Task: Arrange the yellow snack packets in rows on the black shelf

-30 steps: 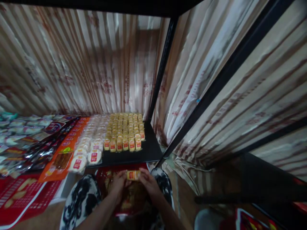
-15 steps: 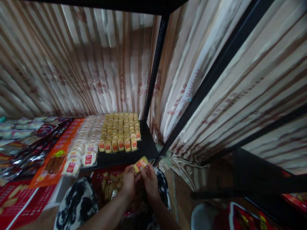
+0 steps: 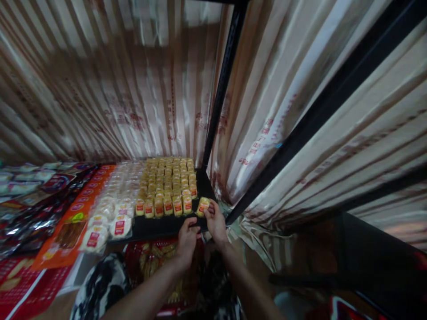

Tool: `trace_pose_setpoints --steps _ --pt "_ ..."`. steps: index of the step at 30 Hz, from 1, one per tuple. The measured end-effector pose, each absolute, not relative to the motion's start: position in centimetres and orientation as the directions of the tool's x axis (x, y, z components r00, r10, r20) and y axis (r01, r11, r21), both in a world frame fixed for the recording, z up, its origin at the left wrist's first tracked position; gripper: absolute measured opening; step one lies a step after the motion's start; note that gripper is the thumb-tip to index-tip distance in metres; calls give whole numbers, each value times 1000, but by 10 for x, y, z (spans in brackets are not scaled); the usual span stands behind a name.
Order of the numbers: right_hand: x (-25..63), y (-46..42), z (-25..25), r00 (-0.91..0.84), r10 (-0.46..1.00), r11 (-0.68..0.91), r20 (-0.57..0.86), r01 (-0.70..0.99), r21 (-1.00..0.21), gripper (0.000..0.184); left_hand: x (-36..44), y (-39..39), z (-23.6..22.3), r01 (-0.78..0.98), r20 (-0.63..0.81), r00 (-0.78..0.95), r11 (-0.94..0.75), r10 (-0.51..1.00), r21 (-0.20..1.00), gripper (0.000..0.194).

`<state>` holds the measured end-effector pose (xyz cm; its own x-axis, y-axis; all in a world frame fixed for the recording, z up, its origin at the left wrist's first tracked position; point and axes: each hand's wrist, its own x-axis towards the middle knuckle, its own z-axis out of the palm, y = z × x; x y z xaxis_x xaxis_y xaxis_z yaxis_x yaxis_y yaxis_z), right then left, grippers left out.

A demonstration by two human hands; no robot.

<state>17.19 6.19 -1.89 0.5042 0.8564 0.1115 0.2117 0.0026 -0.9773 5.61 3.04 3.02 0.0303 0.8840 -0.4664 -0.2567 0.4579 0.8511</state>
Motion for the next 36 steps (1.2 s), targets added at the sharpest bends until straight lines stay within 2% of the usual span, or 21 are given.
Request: trace_pose_setpoints --steps 4,9,18,21,28,36 --pt "174 83 -17 475 865 22 164 291 -957 37 61 39 18 -206 -464 27 459 885 864 26" --pt "171 102 -13 440 883 9 163 331 -944 36 61 47 3 -183 -419 -1 412 908 893 25" --pt "163 108 -17 425 884 56 193 313 -948 39 64 54 4 -266 -428 35 422 903 867 24" --pt "161 107 -20 436 876 52 204 335 -941 41 67 55 8 -303 -428 101 437 898 847 26" --pt "162 114 -23 423 881 67 212 332 -941 32 79 58 10 -448 -484 153 497 862 743 39" --pt "161 112 -25 466 874 18 136 249 -968 26 84 59 10 -496 -462 168 480 871 723 40"
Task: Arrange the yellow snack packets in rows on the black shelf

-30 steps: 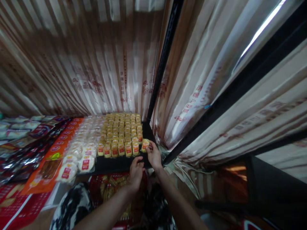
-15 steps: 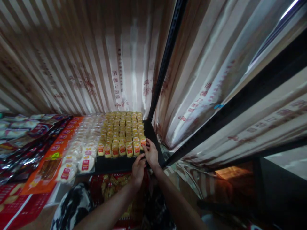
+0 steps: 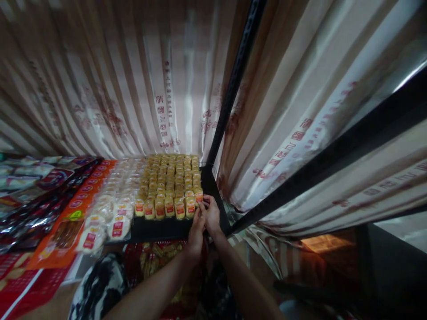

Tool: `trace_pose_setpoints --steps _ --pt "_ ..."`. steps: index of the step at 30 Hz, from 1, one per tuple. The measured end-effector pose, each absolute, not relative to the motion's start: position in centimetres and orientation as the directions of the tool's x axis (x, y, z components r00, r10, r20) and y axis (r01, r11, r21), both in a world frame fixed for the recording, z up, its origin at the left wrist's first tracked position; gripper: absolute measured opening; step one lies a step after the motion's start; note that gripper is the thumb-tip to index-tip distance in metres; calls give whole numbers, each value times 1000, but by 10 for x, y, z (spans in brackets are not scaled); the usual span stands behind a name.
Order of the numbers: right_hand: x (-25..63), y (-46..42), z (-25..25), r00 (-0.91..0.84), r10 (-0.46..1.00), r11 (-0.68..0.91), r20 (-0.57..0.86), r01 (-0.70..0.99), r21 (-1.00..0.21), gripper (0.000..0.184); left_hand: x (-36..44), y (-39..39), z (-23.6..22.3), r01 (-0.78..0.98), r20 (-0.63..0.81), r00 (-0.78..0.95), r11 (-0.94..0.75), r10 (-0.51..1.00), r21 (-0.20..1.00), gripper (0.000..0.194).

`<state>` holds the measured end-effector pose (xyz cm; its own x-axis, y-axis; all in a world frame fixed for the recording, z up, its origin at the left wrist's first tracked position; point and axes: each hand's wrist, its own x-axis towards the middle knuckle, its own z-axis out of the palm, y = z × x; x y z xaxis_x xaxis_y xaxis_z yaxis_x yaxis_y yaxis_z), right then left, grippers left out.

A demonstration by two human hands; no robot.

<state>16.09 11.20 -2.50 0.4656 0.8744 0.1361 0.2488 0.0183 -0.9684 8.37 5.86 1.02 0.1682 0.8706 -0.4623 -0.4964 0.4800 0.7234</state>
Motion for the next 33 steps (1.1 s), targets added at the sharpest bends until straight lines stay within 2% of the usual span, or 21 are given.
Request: trace_pose_setpoints --steps 7,13,19,23,28,33 --pt "162 111 -27 406 905 31 129 239 -970 20 92 69 4 -467 -526 130 520 841 716 48" --pt "165 106 -29 451 874 30 182 324 -946 31 96 71 5 -493 -542 147 536 828 685 52" --pt "159 105 -28 414 903 21 115 224 -974 26 97 73 -2 -497 -568 112 541 816 679 50" --pt "161 103 -31 443 885 28 143 256 -966 36 97 69 2 -520 -553 99 517 827 680 45" --pt "164 89 -31 492 854 -5 169 334 -943 41 87 50 17 -463 -460 144 471 876 751 37" --pt "148 53 -19 509 847 -4 153 294 -956 40 60 15 19 -241 -386 160 415 909 877 20"
